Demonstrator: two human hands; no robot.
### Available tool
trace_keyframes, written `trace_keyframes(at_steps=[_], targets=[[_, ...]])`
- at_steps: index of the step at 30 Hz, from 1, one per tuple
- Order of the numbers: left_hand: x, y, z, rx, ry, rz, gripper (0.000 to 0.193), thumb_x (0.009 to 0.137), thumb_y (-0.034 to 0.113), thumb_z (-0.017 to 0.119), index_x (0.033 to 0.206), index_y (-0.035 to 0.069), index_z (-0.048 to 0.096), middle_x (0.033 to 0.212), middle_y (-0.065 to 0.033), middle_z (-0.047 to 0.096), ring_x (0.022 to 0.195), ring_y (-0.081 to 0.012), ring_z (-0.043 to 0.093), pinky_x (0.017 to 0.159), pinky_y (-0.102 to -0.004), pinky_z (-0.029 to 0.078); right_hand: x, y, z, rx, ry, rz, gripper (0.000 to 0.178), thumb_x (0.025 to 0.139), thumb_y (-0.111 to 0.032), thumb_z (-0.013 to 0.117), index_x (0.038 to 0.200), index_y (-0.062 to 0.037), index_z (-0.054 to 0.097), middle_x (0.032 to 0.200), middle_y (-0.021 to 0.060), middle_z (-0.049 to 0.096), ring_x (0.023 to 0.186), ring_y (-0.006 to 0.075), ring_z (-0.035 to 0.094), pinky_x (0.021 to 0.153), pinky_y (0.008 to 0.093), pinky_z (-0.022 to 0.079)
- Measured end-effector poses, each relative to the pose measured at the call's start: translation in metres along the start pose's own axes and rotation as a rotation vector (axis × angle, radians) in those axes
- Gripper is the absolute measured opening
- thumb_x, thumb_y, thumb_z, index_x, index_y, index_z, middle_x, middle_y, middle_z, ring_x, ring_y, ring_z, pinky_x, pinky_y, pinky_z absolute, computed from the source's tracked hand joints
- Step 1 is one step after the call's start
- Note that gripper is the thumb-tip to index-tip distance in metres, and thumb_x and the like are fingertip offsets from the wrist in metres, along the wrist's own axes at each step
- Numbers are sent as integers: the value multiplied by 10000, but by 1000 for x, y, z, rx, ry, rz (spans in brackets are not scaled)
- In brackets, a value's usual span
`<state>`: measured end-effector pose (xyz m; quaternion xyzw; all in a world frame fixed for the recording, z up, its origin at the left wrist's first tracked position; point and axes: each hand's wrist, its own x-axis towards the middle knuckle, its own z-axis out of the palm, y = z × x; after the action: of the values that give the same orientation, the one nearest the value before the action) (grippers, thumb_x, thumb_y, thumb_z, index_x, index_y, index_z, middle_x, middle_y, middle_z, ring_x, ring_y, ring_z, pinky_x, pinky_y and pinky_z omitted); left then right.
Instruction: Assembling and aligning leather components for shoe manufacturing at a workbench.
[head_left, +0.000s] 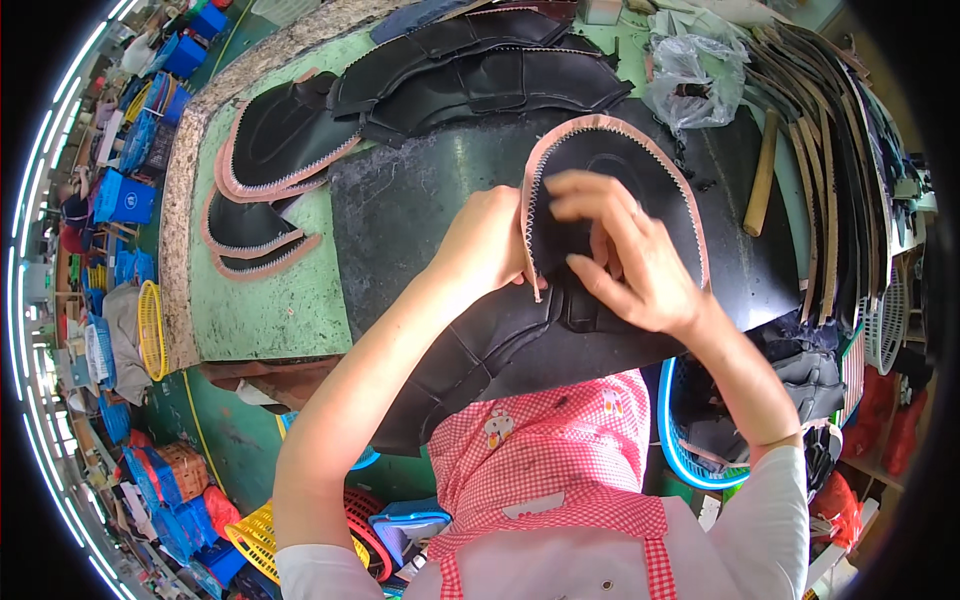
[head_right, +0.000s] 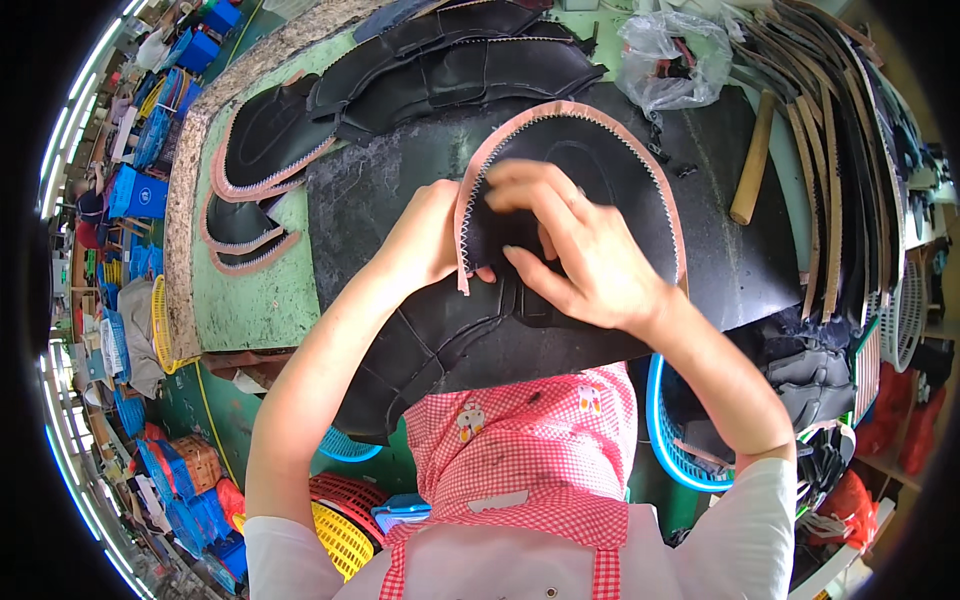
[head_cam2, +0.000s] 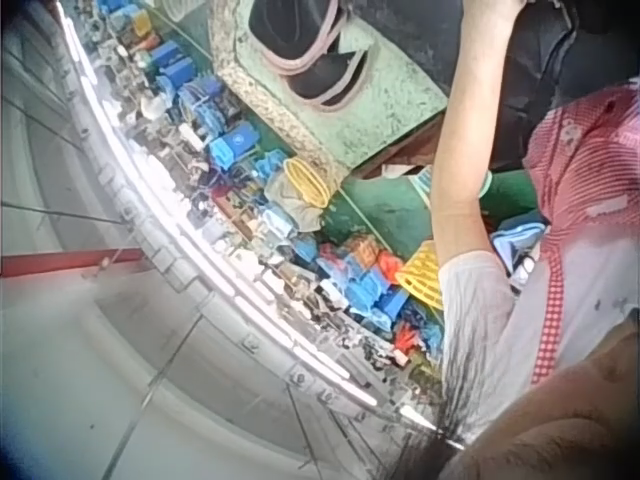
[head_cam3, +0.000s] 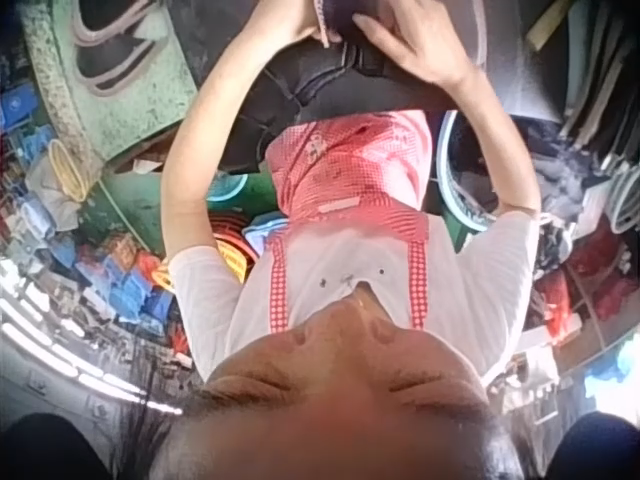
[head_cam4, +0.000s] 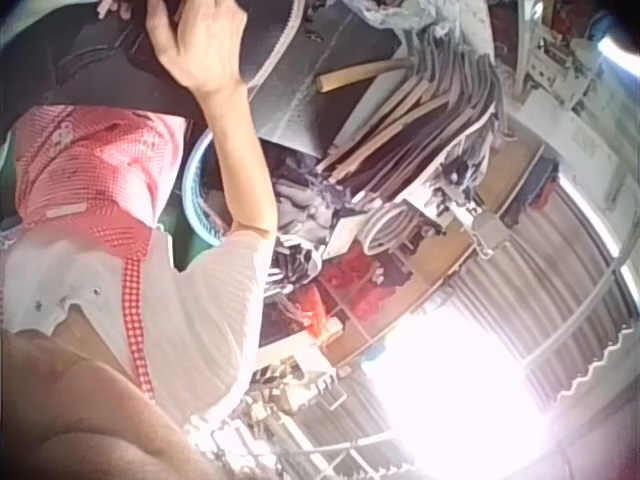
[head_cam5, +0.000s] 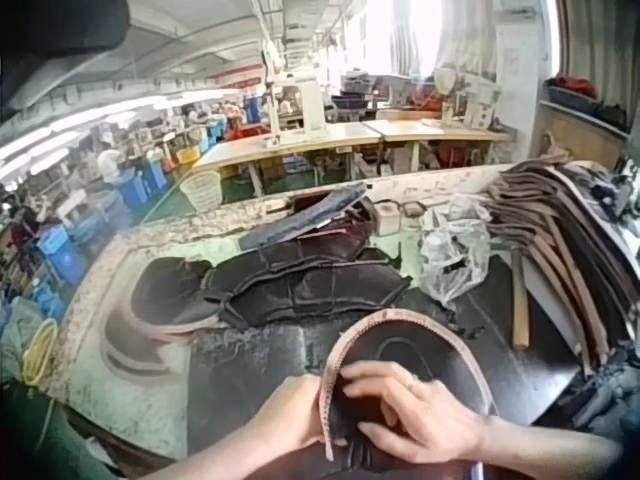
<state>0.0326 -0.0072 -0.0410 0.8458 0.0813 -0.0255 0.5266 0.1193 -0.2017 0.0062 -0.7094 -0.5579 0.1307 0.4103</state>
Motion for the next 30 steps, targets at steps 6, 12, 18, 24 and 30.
trace_keyframes(at_steps=[6,12,18,24,30], targets=[[-3,9,2,-734,25,-289,154,907,83,623,924,-51,696,711,-131,713,562,-186,697,471,-275,524,50,18,0,-212,-94,-261,298,967,-260,600,1174,-45,592,1019,155,670,855,371,672,718,428,556],[-8,34,-5,-235,-83,-284,191,929,136,671,995,-37,722,839,-112,747,608,-160,724,488,-237,526,10,-4,-27,-159,-114,40,131,756,-33,610,883,-58,634,829,108,635,774,318,659,671,419,525],[-4,33,-11,-243,-158,-317,193,978,144,637,1052,-17,713,912,-91,738,637,-183,734,489,-217,518,-15,-7,3,-254,15,202,294,702,-181,811,947,-109,667,937,62,594,854,269,650,754,390,532],[-2,33,-12,-269,-186,-338,230,993,157,617,1104,-26,702,956,-113,739,655,-193,739,494,-221,529,-27,11,20,-380,174,-19,366,652,-227,868,954,-120,690,914,43,571,850,241,625,767,362,507],[-1,34,-15,-301,-204,-386,254,992,163,616,1115,-43,701,970,-136,735,664,-201,743,510,-228,550,-28,16,26,-339,243,-96,201,725,-153,811,890,-117,700,864,25,586,745,220,623,716,331,501]])
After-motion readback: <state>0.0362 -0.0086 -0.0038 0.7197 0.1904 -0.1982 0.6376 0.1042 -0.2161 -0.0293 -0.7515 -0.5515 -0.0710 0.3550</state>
